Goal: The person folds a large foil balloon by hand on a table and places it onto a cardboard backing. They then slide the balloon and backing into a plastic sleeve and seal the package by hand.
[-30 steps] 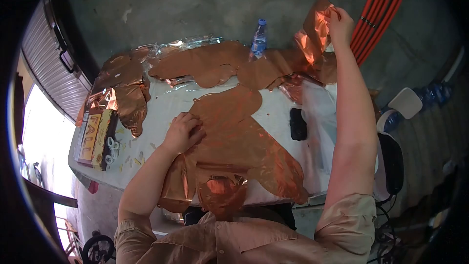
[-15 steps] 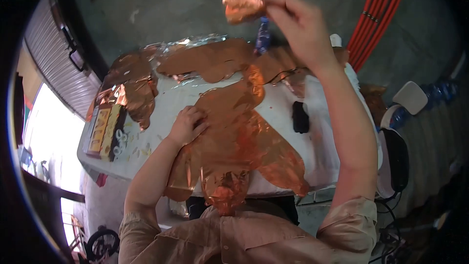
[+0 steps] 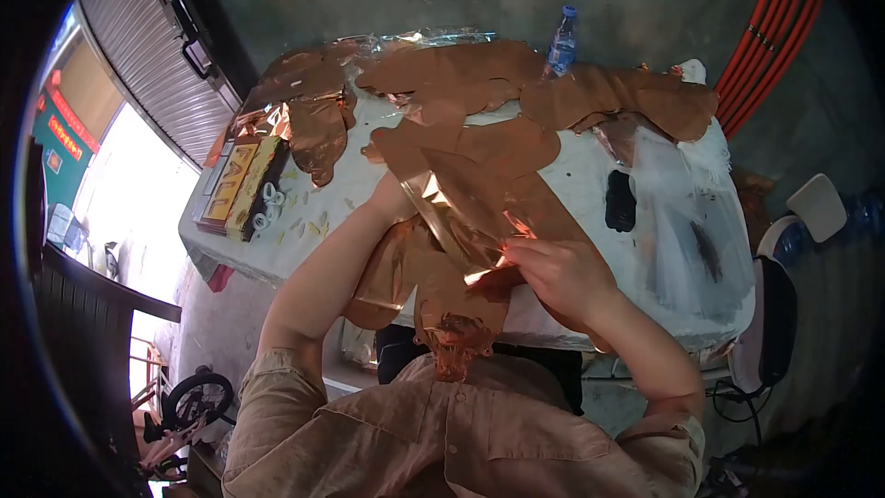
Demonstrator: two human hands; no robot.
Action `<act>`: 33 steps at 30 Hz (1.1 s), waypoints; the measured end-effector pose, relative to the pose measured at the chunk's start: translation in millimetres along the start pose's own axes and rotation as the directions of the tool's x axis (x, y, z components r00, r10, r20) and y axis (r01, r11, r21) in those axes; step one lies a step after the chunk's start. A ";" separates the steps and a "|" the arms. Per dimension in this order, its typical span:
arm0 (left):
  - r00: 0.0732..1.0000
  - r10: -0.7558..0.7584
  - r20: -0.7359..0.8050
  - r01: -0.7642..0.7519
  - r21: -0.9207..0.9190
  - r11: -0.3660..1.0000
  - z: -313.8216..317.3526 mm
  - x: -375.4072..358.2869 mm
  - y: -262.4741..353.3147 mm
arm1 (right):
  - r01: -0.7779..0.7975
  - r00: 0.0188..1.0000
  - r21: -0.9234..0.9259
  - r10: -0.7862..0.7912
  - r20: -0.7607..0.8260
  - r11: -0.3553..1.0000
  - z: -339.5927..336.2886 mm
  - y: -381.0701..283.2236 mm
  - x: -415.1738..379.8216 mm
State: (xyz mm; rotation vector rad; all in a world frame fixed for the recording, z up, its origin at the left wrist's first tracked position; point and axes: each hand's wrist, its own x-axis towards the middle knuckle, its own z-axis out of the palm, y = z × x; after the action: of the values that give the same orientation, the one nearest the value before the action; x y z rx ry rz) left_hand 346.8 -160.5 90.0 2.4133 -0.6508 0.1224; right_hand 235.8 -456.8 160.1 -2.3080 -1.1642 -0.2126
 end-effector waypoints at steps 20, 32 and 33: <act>0.976 0.157 -0.153 -0.120 0.227 0.966 9.5 -7.4 -12.4 | 0.321 0.945 -0.398 -0.262 0.195 0.860 -15.9 -80.9 -20.3; 0.976 0.132 -0.172 -0.097 0.199 0.975 9.7 -9.1 -6.4 | 0.255 0.861 -0.050 -0.204 0.465 0.966 -13.3 -75.6 9.4; 0.977 0.138 -0.161 -0.103 0.210 0.972 8.7 -9.3 -5.4 | 0.031 0.897 0.206 -0.118 0.425 0.978 -19.2 -66.5 21.1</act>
State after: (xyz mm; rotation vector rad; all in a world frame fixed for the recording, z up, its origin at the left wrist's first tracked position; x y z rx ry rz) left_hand 340.6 -158.1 77.8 2.5163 -0.7339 0.4663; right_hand 198.6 -420.4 210.4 -2.1957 -1.4187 0.3996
